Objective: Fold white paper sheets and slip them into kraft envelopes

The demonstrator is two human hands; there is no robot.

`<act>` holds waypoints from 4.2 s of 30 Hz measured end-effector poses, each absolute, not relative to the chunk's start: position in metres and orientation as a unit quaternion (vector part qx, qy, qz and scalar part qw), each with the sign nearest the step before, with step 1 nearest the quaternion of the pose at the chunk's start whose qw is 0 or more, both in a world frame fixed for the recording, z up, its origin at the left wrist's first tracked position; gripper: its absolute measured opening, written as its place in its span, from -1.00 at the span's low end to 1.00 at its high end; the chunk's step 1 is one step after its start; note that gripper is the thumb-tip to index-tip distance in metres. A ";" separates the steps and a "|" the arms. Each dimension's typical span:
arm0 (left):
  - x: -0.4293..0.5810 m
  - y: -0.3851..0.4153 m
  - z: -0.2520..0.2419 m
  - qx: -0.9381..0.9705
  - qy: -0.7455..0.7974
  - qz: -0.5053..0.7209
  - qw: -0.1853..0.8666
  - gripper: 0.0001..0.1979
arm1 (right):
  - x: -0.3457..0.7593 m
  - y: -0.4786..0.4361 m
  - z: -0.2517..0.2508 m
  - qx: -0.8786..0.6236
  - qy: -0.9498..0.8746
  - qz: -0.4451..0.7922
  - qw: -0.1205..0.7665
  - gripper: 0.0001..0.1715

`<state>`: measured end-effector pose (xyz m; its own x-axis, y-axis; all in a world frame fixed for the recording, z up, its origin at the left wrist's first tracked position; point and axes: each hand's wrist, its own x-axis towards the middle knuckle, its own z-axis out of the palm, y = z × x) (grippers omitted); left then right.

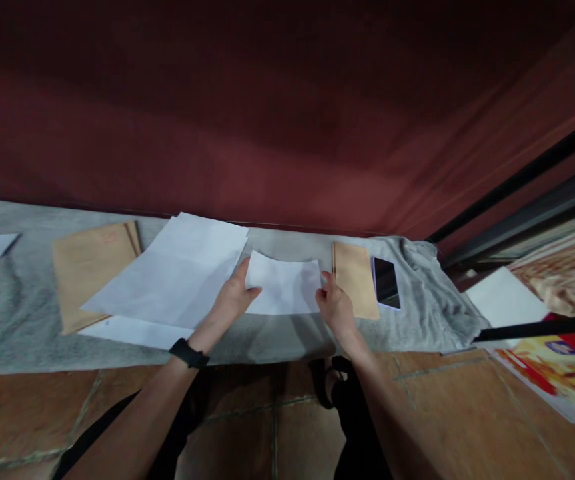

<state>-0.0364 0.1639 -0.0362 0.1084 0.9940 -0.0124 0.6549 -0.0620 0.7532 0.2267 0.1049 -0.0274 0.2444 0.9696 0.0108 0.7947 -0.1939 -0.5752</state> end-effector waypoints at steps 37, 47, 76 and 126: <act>-0.009 0.140 -0.038 0.740 0.655 0.151 0.018 -0.44 | 0.178 0.130 -0.070 -0.670 -0.728 0.007 0.148 -0.31; -0.027 0.146 -0.032 0.727 0.653 0.162 0.134 -0.45 | 0.183 0.131 -0.071 -0.663 -0.732 0.003 0.157 -0.38; 0.015 0.141 -0.062 0.813 0.565 0.134 0.040 -0.38 | 0.178 0.132 -0.069 -0.666 -0.730 0.020 0.154 -0.33; -0.006 0.085 -0.057 0.815 0.556 0.163 -0.013 -0.34 | 0.208 0.049 -0.072 -0.621 -0.764 -0.034 0.170 -0.22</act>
<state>-0.0062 0.0849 -0.0570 0.3282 0.9019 0.2807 0.9104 -0.3813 0.1606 0.2082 0.0491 -0.0715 -0.1704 0.9376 0.3031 0.9610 0.2261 -0.1594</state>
